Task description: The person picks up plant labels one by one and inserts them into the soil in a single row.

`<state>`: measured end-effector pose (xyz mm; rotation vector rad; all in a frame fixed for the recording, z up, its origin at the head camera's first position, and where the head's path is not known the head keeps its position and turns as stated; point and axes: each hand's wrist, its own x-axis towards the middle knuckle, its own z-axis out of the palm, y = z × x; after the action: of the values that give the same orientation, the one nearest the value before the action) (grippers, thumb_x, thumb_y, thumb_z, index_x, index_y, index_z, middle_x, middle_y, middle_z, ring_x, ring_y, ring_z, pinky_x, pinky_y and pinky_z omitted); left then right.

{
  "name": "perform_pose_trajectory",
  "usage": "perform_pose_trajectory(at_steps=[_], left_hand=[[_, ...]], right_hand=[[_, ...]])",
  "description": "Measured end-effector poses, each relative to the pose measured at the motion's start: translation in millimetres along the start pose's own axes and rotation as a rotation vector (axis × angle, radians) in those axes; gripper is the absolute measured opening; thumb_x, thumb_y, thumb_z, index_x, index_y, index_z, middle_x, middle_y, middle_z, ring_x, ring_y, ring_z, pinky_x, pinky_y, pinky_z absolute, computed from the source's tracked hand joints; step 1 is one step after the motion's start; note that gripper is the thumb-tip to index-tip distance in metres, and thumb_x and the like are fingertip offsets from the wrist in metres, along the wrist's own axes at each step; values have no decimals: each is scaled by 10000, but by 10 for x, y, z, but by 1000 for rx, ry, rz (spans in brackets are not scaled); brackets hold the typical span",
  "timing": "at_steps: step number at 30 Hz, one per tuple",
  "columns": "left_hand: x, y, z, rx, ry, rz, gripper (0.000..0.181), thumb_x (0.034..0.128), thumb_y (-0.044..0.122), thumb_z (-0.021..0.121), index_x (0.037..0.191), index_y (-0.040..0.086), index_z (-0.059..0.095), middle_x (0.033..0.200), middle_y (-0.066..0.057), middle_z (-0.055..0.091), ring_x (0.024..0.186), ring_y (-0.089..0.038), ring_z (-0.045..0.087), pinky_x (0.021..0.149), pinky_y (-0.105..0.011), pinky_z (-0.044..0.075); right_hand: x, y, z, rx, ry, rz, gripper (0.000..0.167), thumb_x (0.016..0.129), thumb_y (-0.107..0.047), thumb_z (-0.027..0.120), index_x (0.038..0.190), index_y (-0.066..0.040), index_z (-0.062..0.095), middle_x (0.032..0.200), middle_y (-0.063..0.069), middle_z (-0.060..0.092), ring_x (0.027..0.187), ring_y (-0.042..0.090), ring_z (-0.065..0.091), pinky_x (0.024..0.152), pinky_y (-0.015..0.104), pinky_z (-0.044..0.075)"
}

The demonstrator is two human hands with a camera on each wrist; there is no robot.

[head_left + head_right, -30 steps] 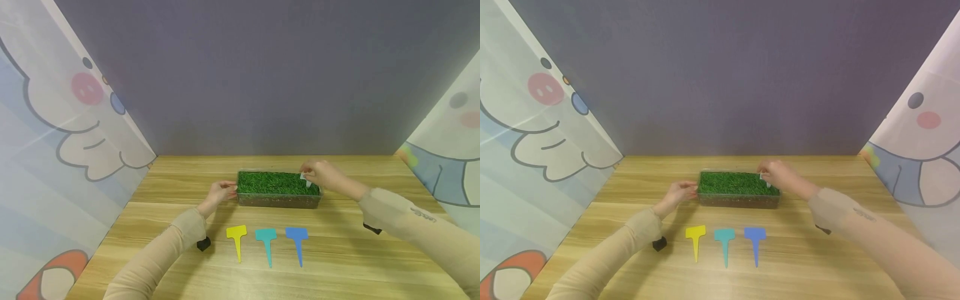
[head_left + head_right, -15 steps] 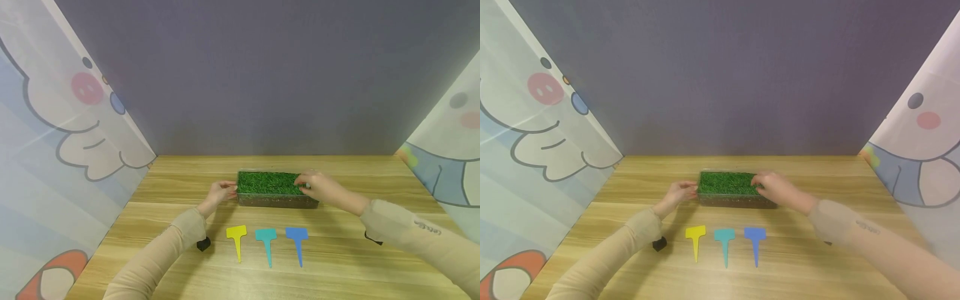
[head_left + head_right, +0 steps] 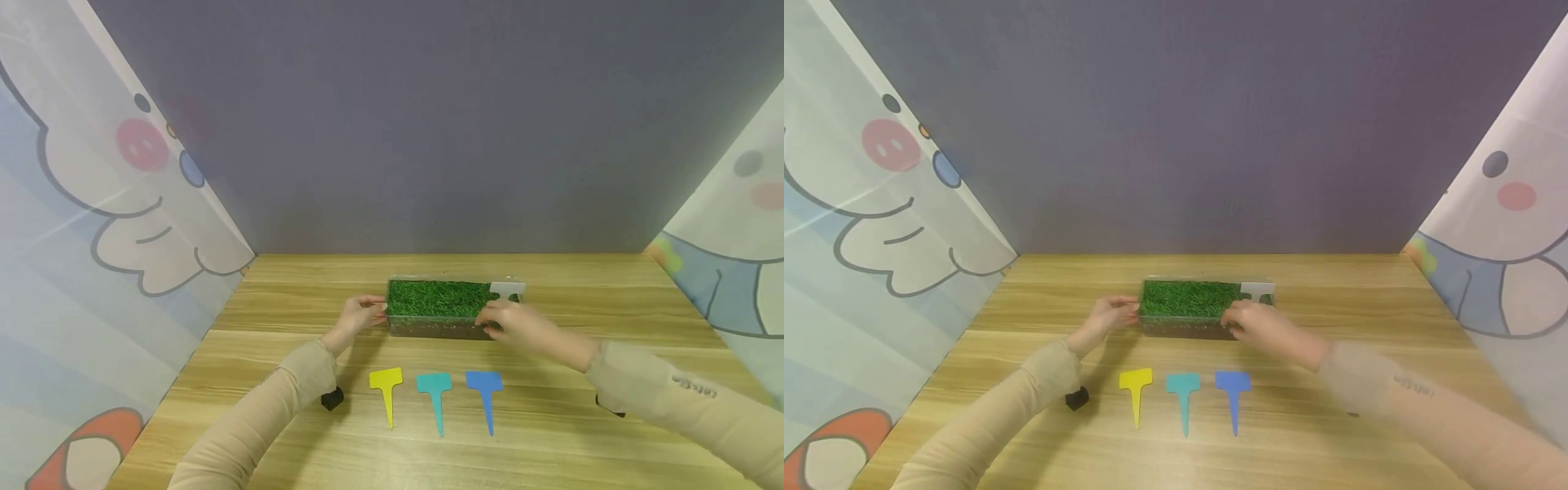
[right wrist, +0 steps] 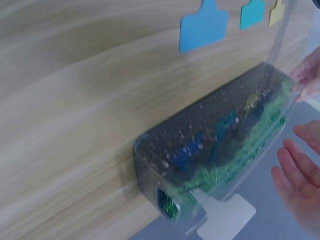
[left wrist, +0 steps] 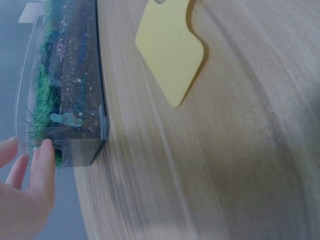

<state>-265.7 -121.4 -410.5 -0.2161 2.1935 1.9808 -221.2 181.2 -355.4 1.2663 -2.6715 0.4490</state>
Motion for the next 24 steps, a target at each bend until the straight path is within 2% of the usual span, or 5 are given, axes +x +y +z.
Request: perform_pose_trajectory(at_steps=[10, 19, 24], left_hand=[[14, -18, -8, 13, -16, 5, 292, 848, 1, 552, 1125, -90, 535, 1093, -256, 530, 933, -349, 572, 856, -385, 508], [13, -10, -4, 11, -13, -1, 290, 847, -5, 550, 1124, -90, 534, 1099, -253, 533, 922, -332, 580, 853, -378, 511], [0, 0, -6, 22, -12, -1, 286, 847, 2, 555, 1120, -80, 542, 1090, -240, 539, 904, -316, 588, 839, -370, 519]], right_hand=[[-76, -72, 161, 87, -46, -68, 184, 709, 53, 672, 878, -14, 642, 829, 51, 609, 735, 177, 593, 601, 188, 535], [-165, -130, 297, 161, -181, 26, 191, 731, 7, 674, 914, -36, 640, 875, 33, 610, 791, 187, 581, 625, 190, 531], [-198, -158, 368, 185, -244, 61, 219, 718, -18, 686, 931, -29, 634, 915, 56, 624, 833, 209, 583, 669, 231, 544]])
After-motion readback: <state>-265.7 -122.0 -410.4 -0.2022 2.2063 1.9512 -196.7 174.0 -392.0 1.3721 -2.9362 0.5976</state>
